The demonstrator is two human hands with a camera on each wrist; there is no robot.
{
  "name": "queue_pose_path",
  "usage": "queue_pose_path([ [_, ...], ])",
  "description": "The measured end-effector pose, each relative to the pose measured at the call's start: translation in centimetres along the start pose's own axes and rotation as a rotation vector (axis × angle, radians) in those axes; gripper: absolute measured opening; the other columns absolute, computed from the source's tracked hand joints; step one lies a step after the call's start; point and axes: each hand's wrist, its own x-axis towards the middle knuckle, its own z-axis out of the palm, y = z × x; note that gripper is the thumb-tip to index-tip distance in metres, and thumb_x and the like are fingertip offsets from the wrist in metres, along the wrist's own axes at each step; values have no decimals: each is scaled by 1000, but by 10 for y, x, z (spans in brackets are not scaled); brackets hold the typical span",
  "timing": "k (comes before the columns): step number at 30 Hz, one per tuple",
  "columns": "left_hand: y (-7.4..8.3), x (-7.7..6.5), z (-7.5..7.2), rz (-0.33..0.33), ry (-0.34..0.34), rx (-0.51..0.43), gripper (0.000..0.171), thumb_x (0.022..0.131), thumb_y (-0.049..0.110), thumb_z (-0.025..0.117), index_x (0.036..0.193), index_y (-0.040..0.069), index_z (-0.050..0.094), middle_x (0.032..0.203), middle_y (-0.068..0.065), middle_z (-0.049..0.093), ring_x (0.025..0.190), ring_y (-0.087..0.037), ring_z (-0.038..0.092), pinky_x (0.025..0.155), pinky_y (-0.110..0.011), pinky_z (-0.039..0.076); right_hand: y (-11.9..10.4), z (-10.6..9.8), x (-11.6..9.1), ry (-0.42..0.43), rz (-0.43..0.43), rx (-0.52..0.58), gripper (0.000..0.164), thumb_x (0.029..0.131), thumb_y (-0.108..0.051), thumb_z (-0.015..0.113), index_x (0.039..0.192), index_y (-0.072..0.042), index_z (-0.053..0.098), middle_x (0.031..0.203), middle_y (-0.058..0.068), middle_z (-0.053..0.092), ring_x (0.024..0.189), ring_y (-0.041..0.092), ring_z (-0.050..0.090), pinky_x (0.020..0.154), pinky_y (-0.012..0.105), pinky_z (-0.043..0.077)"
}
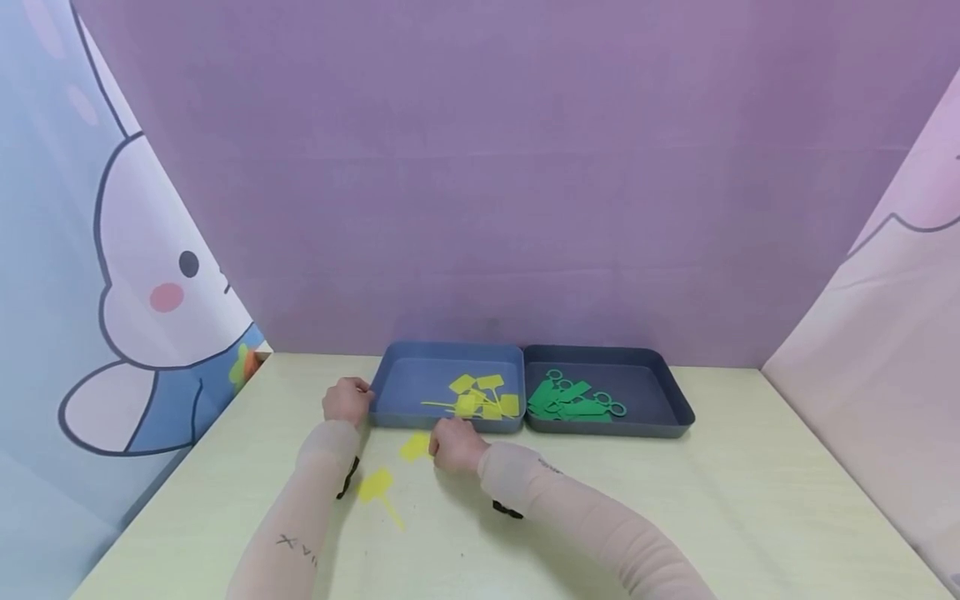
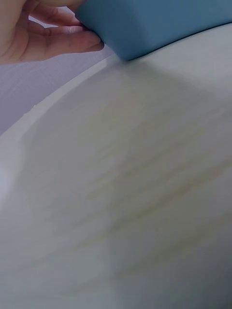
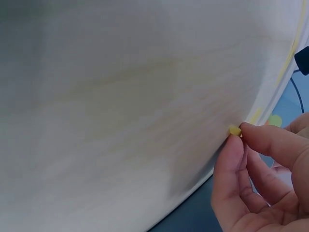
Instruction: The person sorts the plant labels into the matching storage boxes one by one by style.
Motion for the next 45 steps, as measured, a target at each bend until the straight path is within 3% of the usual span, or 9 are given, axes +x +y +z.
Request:
queue_pose_path([
  [15,-2,1,1,-14,-7,4,22,88,14,54,101,0,66,99,-20,66,91,-37,59,80,-47,46,3,1,1,-14,19,30,21,71,1,67,84,-14,74,89,-6,69,90,15,59,89,30,43],
  [26,-2,2,3,-19,-11,-1,22,88,14,55,102,0,65,99,-20,66,91,-37,60,79,-46,47,6,0,1,12,-43,-2,21,70,2,66,82,-14,75,86,-7,70,84,10,61,89,29,44],
  [37,-3,1,4,-28,-11,-21,21,89,14,56,100,0,66,95,-19,67,84,-33,61,74,-43,47,5,-6,1,2,-50,42,24,72,2,67,90,-11,75,97,-2,70,92,11,62,78,19,47],
  [45,-2,0,2,-13,-4,-16,22,88,14,57,102,-1,65,98,-20,67,89,-37,61,79,-46,47,2,-20,-3,0,-41,96,24,74,2,67,95,-9,73,99,2,70,95,17,63,78,22,49],
])
